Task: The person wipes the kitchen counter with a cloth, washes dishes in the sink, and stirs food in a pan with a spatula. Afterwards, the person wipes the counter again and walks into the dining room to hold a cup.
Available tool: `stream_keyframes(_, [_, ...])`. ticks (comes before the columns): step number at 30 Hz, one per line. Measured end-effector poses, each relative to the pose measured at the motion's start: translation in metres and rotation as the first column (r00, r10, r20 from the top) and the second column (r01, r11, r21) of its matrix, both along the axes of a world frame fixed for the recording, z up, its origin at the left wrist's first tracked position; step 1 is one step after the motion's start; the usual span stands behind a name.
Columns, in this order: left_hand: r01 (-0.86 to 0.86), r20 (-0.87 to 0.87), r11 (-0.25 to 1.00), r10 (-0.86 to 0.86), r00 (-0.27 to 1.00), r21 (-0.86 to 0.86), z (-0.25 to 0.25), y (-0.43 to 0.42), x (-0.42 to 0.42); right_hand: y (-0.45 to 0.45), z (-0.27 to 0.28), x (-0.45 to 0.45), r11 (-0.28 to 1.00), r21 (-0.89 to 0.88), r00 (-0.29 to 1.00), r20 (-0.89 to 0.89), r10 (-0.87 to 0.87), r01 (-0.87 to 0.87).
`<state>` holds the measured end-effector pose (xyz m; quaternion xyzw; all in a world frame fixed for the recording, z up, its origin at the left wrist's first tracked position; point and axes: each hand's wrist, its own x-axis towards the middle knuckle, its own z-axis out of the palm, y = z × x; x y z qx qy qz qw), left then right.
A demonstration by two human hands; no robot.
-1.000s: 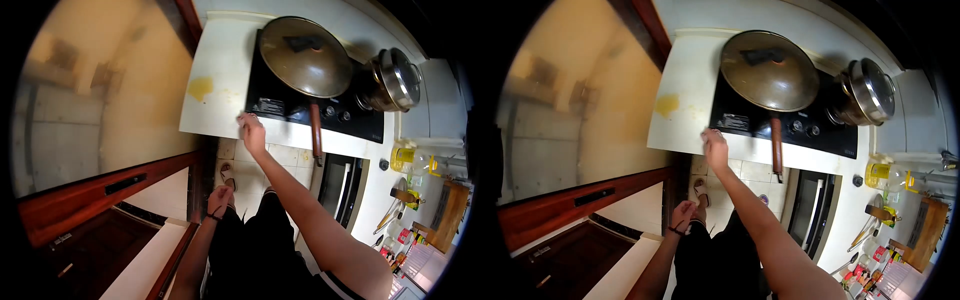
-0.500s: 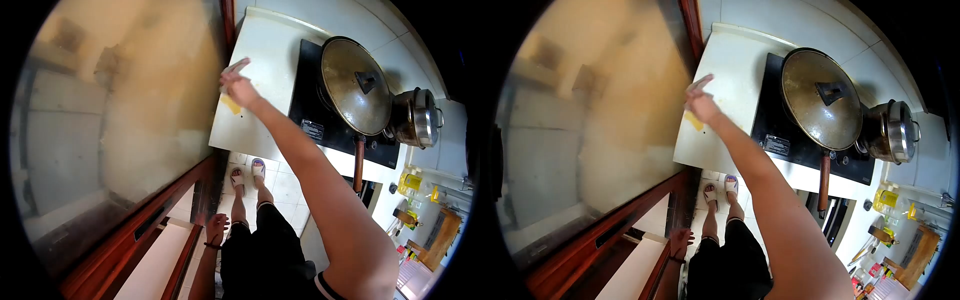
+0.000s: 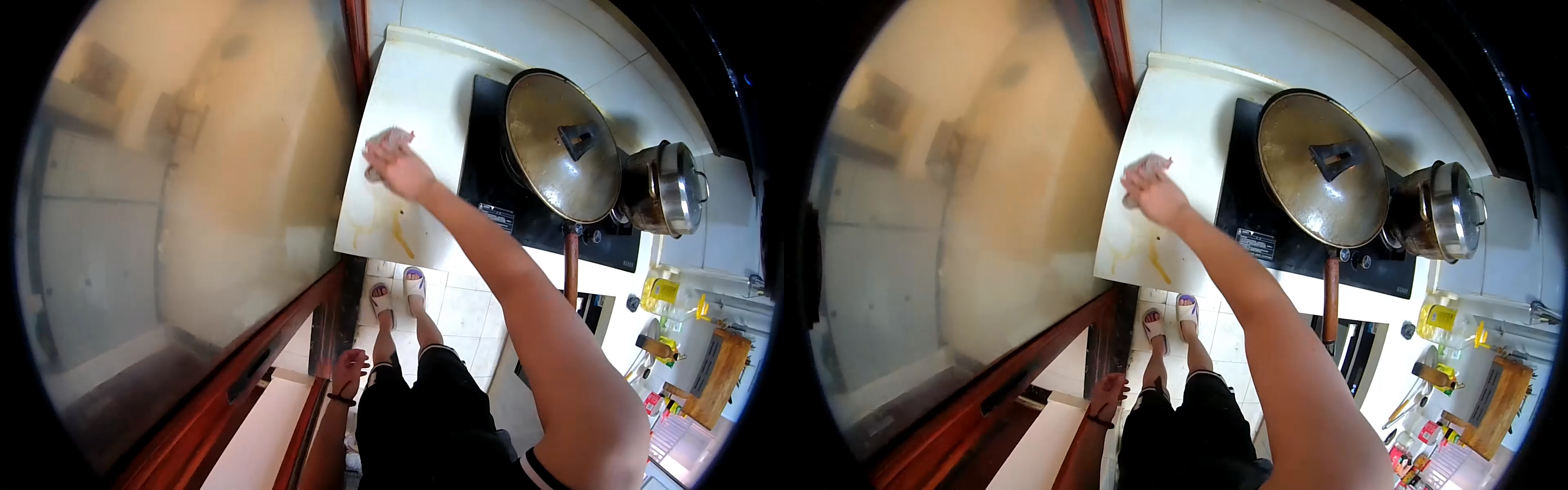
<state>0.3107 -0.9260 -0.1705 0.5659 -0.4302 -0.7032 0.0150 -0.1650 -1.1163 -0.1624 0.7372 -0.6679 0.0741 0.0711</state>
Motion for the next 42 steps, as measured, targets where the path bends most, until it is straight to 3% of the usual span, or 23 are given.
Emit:
stream_keyframes(2, [-0.030,0.036,1.000,0.030,0.999,-0.001,0.004,0.000,0.006,-0.022,0.001,-0.017,0.988,-0.093,0.989,0.101,-0.110,0.120])
stream_keyframes(5, [-0.034,0.056,0.999,0.033,0.998,0.009,0.008,0.004,0.011,-0.019,-0.008,-0.036,0.983,-0.037,0.918,0.366,-0.152,0.177])
stream_keyframes(8, [-0.047,0.041,0.999,0.047,0.998,0.022,0.009,0.005,0.008,0.017,0.002,-0.031,0.987,0.091,0.906,0.391,-0.161,0.136])
stream_keyframes(10, [-0.066,0.025,0.997,0.065,0.998,0.032,0.012,0.001,0.006,0.061,0.018,-0.019,0.991,0.013,0.895,0.427,-0.128,0.136])
stream_keyframes(12, [-0.064,0.044,0.998,0.064,0.997,0.003,0.017,0.000,0.002,0.080,0.039,-0.018,0.942,0.277,0.727,0.606,-0.323,0.189])
stream_keyframes(14, [-0.051,0.033,0.998,0.050,0.998,0.021,0.001,0.005,0.009,0.077,0.052,-0.024,0.905,0.361,0.688,0.598,-0.411,0.227])
stream_keyframes(16, [-0.031,0.033,0.999,0.030,0.999,0.039,-0.002,0.007,0.010,0.067,0.036,-0.027,0.892,-0.062,0.803,0.466,-0.371,0.448])
stream_keyframes(17, [-0.026,0.034,0.999,0.025,0.999,0.036,-0.002,0.003,0.007,0.066,0.010,-0.026,0.901,0.008,0.867,0.271,-0.419,0.433])
stream_keyframes(18, [-0.021,0.035,0.999,0.020,0.999,0.034,0.000,0.000,0.005,0.069,0.016,-0.008,0.881,0.078,0.813,0.354,-0.462,0.467])
stream_keyframes(20, [-0.025,0.024,1.000,0.024,0.999,0.017,-0.002,-0.002,-0.002,0.093,0.006,0.019,0.923,-0.032,0.867,0.358,-0.347,0.383])
stream_keyframes(23, [-0.074,0.012,0.997,0.073,0.997,0.025,0.015,-0.006,-0.016,0.112,-0.001,0.043,0.945,0.027,0.831,0.468,-0.302,0.327])
stream_keyframes(24, [-0.081,0.009,0.997,0.081,0.997,0.018,0.014,-0.006,-0.018,0.097,0.021,0.038,0.947,0.019,0.834,0.468,-0.292,0.320])
stream_keyframes(26, [-0.063,-0.016,0.998,0.063,0.998,0.032,0.013,-0.001,-0.013,0.054,0.082,0.026,0.849,0.208,0.478,0.750,-0.457,0.485])
stream_keyframes(28, [-0.059,-0.006,0.998,0.059,0.998,0.013,0.009,0.003,-0.005,0.010,0.039,-0.002,0.881,-0.002,0.716,0.583,-0.384,0.473])
stream_keyframes(29, [-0.066,0.024,0.998,0.066,0.998,0.016,0.010,0.004,-0.003,0.000,0.019,-0.003,0.881,0.005,0.710,0.590,-0.385,0.473])
stream_keyframes(31, [-0.085,0.046,0.996,0.084,0.995,0.016,0.012,0.009,0.007,-0.012,-0.001,0.010,0.936,-0.216,0.891,0.421,-0.169,0.279])
stream_keyframes(33, [-0.107,0.067,0.994,0.105,0.992,0.030,0.015,0.015,0.014,0.006,-0.027,0.048,0.973,0.061,0.795,0.566,-0.217,0.222])
stream_keyframes(34, [-0.129,0.079,0.991,0.126,0.989,0.035,0.017,0.015,0.013,0.023,-0.059,0.072,0.989,-0.038,0.829,0.551,-0.100,0.145])
stream_keyframes(35, [-0.134,0.076,0.990,0.131,0.988,0.041,0.026,0.014,0.008,0.047,-0.037,0.092,0.996,-0.029,0.880,0.471,-0.058,0.081])
stream_keyframes(37, [-0.161,0.041,0.986,0.160,0.986,0.032,0.025,0.017,0.011,0.085,0.006,0.109,0.999,-0.042,0.861,0.505,0.051,-0.035])
stream_keyframes(40, [-0.183,-0.071,0.983,0.185,0.980,0.035,0.009,0.015,0.019,0.117,0.013,0.093,0.990,-0.052,0.865,0.481,0.141,-0.132])
stream_keyframes(41, [-0.136,-0.070,0.989,0.139,0.988,0.050,0.009,0.012,0.019,0.117,0.006,0.072,0.983,0.077,0.863,0.493,0.109,-0.168])
stream_keyframes(42, [-0.087,-0.065,0.994,0.092,0.994,0.067,0.008,0.010,0.019,0.108,0.020,0.053,0.995,0.065,0.829,0.558,0.025,-0.074])
